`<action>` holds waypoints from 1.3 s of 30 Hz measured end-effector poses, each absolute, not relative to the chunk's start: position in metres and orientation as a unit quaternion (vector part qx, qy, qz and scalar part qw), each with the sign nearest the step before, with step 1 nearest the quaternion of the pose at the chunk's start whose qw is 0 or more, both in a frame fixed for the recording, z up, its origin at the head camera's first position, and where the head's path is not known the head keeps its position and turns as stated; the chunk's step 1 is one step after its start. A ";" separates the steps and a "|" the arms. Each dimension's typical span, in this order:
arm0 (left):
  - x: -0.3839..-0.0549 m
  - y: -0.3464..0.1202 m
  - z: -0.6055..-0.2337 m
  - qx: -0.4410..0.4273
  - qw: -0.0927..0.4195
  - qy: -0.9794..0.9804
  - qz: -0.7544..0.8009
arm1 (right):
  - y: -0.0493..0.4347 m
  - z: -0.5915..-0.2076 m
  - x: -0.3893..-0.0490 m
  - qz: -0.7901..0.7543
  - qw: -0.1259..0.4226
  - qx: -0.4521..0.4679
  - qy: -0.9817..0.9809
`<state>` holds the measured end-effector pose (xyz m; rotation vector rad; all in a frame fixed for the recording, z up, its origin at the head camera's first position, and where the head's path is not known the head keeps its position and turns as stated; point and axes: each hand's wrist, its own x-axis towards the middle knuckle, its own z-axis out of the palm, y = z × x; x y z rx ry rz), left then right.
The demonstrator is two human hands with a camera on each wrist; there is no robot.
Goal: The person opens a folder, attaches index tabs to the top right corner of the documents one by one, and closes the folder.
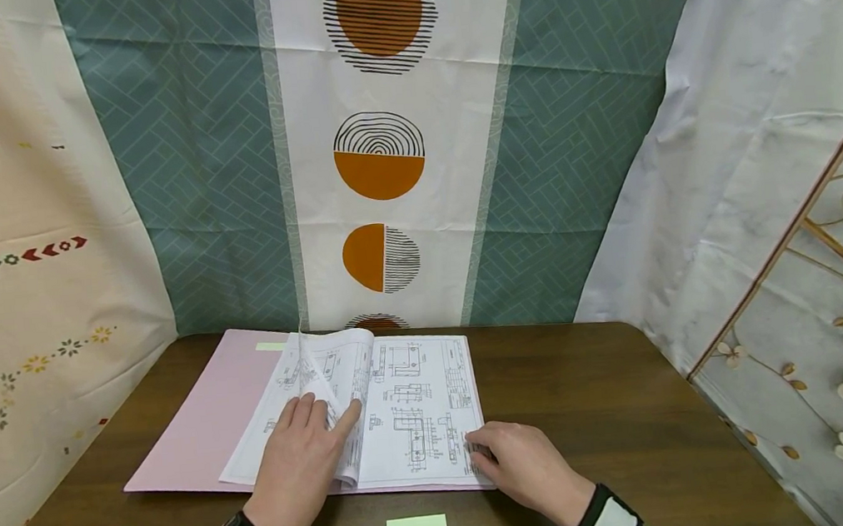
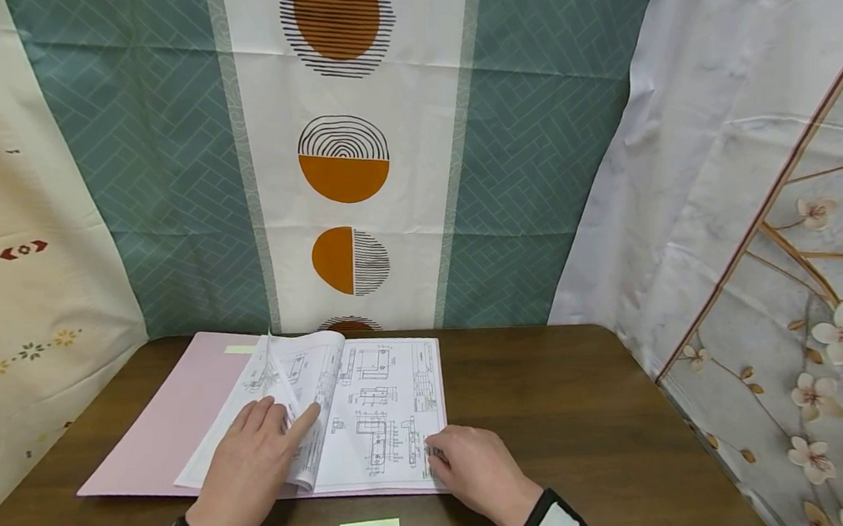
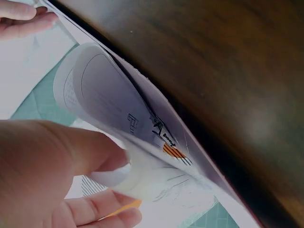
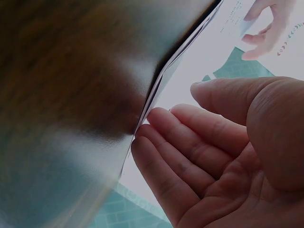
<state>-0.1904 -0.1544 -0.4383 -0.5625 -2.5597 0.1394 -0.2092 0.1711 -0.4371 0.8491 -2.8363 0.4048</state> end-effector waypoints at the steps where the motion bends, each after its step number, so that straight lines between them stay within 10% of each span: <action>1: -0.191 -0.155 -0.439 -0.207 0.252 -0.944 0.054 | 0.171 -0.437 -0.209 0.135 0.077 0.283 -0.946; 22: -0.192 -0.144 -0.437 -0.230 0.287 -0.928 0.054 | 0.171 -0.438 -0.207 0.135 0.089 0.288 -0.944; 39: -0.194 -0.132 -0.442 -0.302 0.192 -0.931 0.079 | 0.172 -0.438 -0.208 0.124 0.105 0.316 -0.935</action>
